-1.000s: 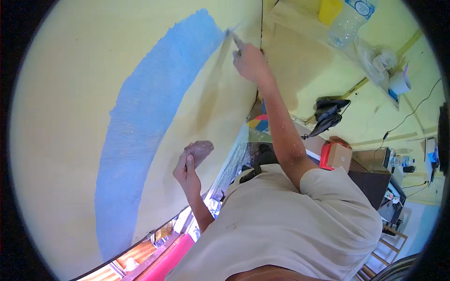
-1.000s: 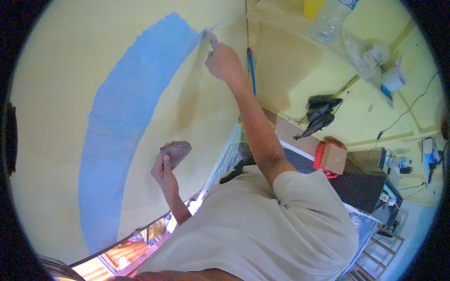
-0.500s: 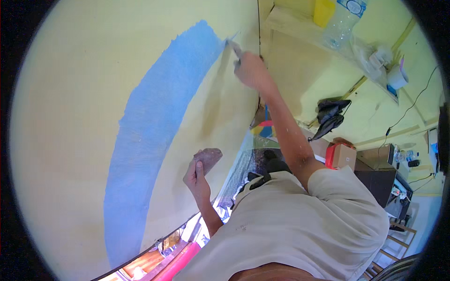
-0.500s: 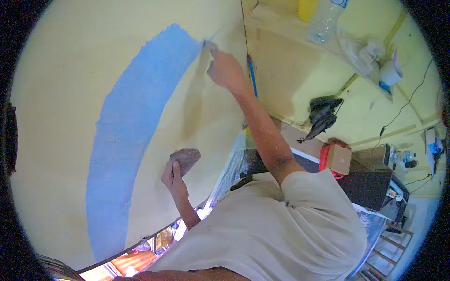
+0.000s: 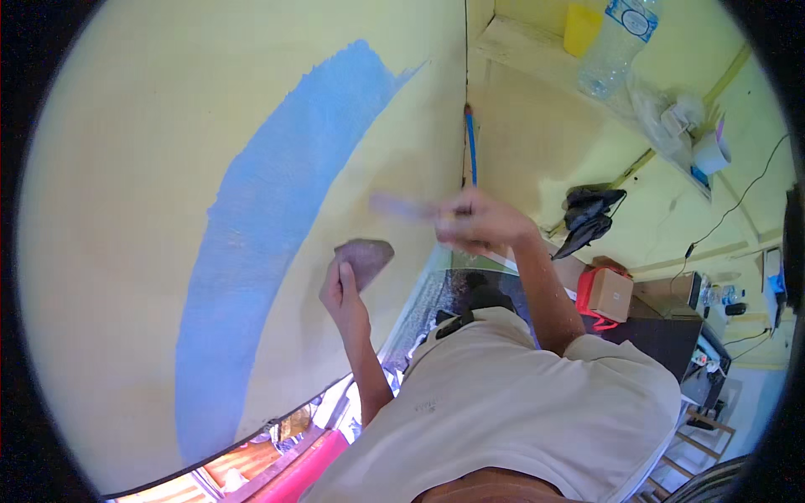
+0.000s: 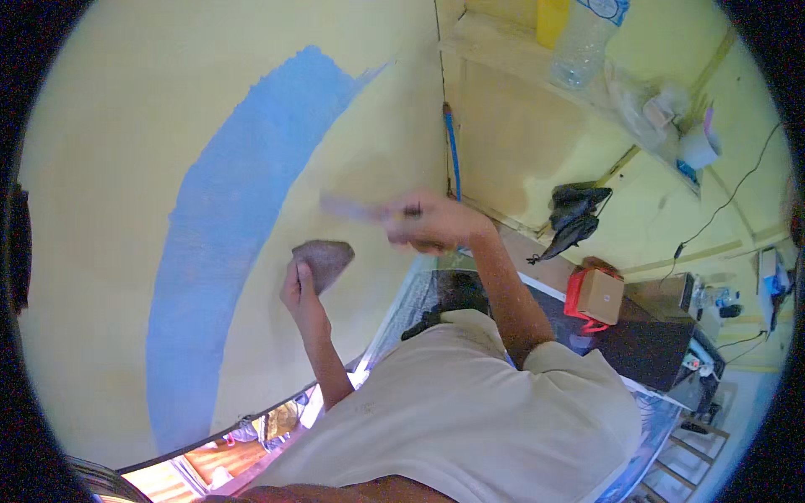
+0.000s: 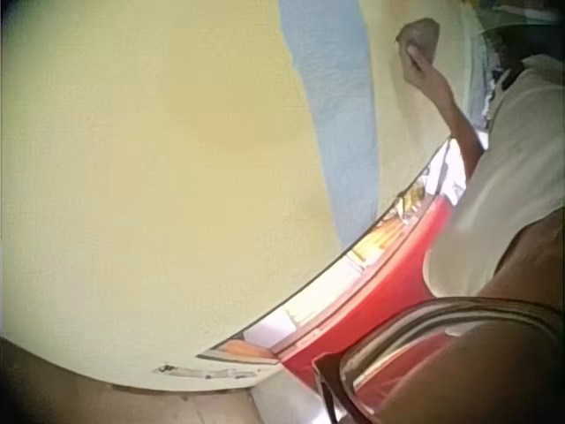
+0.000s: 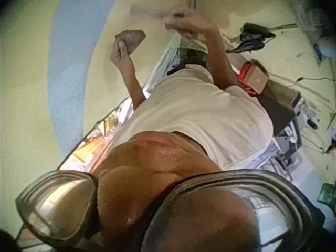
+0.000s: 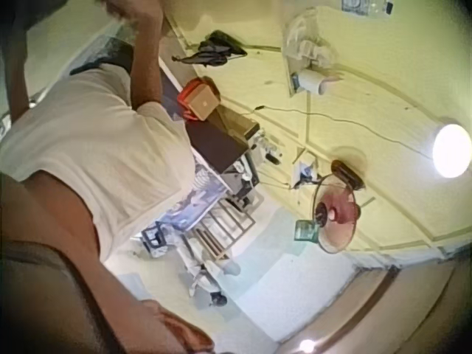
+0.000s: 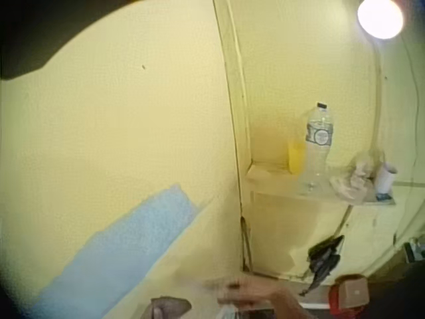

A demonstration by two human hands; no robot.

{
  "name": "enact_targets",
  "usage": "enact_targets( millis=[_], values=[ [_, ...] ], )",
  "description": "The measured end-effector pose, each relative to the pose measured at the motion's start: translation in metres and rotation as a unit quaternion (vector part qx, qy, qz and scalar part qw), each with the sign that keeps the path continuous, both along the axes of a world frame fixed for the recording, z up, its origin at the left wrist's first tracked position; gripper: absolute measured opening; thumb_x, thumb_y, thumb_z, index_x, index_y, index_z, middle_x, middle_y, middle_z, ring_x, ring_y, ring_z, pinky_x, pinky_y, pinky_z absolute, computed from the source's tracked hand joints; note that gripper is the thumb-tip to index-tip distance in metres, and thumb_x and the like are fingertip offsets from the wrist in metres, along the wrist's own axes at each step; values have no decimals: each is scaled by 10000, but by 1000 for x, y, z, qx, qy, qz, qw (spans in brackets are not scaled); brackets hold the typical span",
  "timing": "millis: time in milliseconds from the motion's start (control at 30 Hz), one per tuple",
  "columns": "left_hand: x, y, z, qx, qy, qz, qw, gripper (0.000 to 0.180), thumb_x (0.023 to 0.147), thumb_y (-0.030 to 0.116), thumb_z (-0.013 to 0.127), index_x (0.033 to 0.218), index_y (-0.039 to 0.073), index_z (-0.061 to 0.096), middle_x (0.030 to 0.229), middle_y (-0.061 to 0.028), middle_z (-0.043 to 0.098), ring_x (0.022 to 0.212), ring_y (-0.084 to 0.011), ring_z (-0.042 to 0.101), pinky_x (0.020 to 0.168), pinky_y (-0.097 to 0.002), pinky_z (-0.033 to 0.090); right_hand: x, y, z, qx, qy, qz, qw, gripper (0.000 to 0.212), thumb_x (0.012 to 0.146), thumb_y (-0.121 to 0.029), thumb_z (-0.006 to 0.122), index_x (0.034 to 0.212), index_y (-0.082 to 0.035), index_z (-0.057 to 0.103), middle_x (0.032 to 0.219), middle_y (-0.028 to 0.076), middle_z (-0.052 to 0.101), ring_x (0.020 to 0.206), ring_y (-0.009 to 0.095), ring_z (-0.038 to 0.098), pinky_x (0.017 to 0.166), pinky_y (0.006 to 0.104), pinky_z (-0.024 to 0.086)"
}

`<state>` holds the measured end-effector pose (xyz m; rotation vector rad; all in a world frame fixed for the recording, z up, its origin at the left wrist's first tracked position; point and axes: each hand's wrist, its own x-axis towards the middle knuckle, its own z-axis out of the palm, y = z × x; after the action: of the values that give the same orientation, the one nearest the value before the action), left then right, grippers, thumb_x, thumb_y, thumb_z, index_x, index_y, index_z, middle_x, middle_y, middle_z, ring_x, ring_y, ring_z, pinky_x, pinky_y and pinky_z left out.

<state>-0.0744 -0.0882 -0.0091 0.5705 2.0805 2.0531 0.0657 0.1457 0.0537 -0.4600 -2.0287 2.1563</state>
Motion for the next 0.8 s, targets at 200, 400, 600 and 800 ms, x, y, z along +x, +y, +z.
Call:
enact_targets(
  millis=[200, 400, 600, 800],
  values=[
    [10, 15, 23, 0, 41, -113, 993, 264, 1011, 143, 527, 1143, -42, 662, 1062, -57, 686, 1011, -134, 601, 905, -271, 456, 34, 9, -36, 68, -105, 26, 992, 466, 948, -255, 632, 1375, -82, 561, 689, -18, 560, 449, 40, 435, 403, 215, 342],
    [33, 35, 43, -29, 38, -126, 991, 247, 990, 112, 533, 1123, -52, 663, 1048, -72, 684, 994, -142, 605, 921, -294, 463, 48, 12, -21, 66, -78, 73, 992, 468, 930, -268, 659, 1358, -93, 582, 676, -28, 555, 458, 41, 443, 409, 216, 348],
    [33, 57, 25, -45, 96, -84, 991, 243, 985, 97, 528, 1121, -46, 671, 1070, -97, 698, 1003, -163, 622, 919, -301, 469, 59, 28, -23, 61, -86, 134, 985, 448, 930, -194, 598, 1369, -106, 575, 671, -20, 528, 490, 49, 441, 414, 246, 371],
    [34, 80, 28, -38, 106, -30, 993, 244, 980, 92, 529, 1125, -42, 673, 1054, -111, 711, 1000, -168, 640, 940, -306, 476, 66, 69, -30, 12, -57, 78, 995, 433, 950, -255, 621, 1344, -77, 591, 638, -16, 536, 440, 53, 428, 399, 232, 357]
  ],
)
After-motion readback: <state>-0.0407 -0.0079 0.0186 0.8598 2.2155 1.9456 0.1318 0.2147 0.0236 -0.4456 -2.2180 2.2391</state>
